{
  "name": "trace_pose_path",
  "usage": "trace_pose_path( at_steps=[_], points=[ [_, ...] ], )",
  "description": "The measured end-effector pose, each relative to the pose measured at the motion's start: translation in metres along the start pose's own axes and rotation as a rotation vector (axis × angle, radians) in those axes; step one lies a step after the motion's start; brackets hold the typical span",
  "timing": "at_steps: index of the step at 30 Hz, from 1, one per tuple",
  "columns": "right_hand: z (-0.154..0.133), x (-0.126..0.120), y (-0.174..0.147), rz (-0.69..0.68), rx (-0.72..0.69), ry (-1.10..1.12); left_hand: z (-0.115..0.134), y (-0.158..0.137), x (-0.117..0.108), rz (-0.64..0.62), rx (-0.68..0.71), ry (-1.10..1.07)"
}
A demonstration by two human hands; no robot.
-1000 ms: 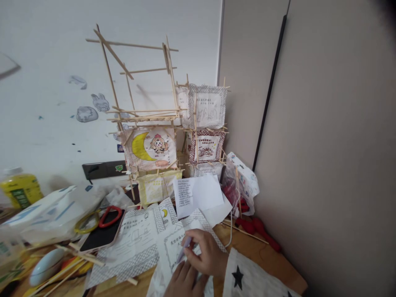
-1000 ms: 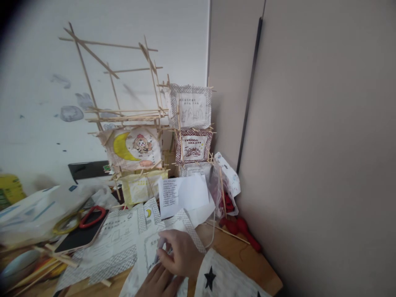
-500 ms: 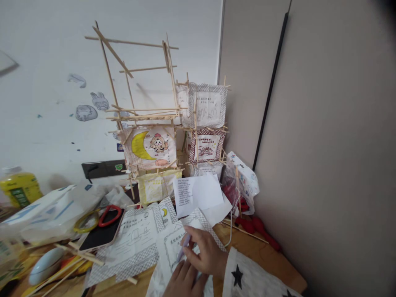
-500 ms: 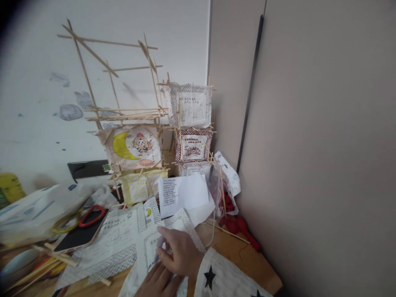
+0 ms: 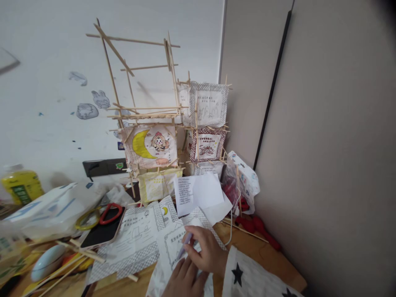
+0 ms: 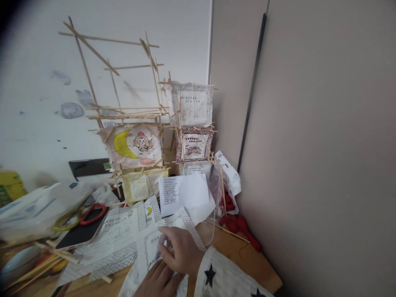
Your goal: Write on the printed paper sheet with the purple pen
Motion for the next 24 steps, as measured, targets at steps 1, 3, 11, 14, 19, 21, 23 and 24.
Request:
trace_pose_path(
  at_steps=[1, 3, 11, 14, 19, 21, 23, 24],
  points=[
    [0.0004, 0.0004, -0.0005, -0.001, 0.003, -0.001, 0.0001, 0.0001, -0.0006, 0.008, -0.006, -0.008],
    [0.0013, 0.0016, -0.0015, -0.008, 0.007, 0.003, 0.0, 0.0003, -0.0011, 0.008, -0.023, -0.025],
    [0.0003, 0.0007, -0.0018, -0.013, 0.005, 0.024, -0.0004, -0.0008, 0.0011, -0.155, 0.002, -0.045],
    [-0.001, -0.0021, -0.0009, 0.013, 0.018, 0.002, -0.0009, -0.0015, 0.0027, -0.164, -0.011, -0.053],
    [-0.0032, -0.0043, 0.0017, 0.012, 0.024, 0.01, -0.0007, -0.0016, 0.0022, -0.162, -0.019, -0.068],
    [-0.0031, -0.0045, 0.0023, 0.004, 0.039, 0.009, -0.0004, -0.0012, 0.0015, -0.179, -0.006, -0.053],
    [-0.0021, -0.0035, 0.0026, -0.017, 0.058, 0.003, -0.0004, -0.001, 0.0007, -0.189, -0.001, -0.038],
    [-0.0019, -0.0032, 0.0026, -0.02, 0.057, 0.0, -0.0004, -0.0009, 0.0006, -0.194, -0.002, -0.037]
  ],
)
Point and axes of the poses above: each hand's wrist, its own y-axis towards the middle knuckle, its own x-axis out of the palm, z = x × y, the point moved 5 cm from there along y, towards the middle knuckle, and after that the axes turned 7 degrees about -z, right-handed, at the moved point
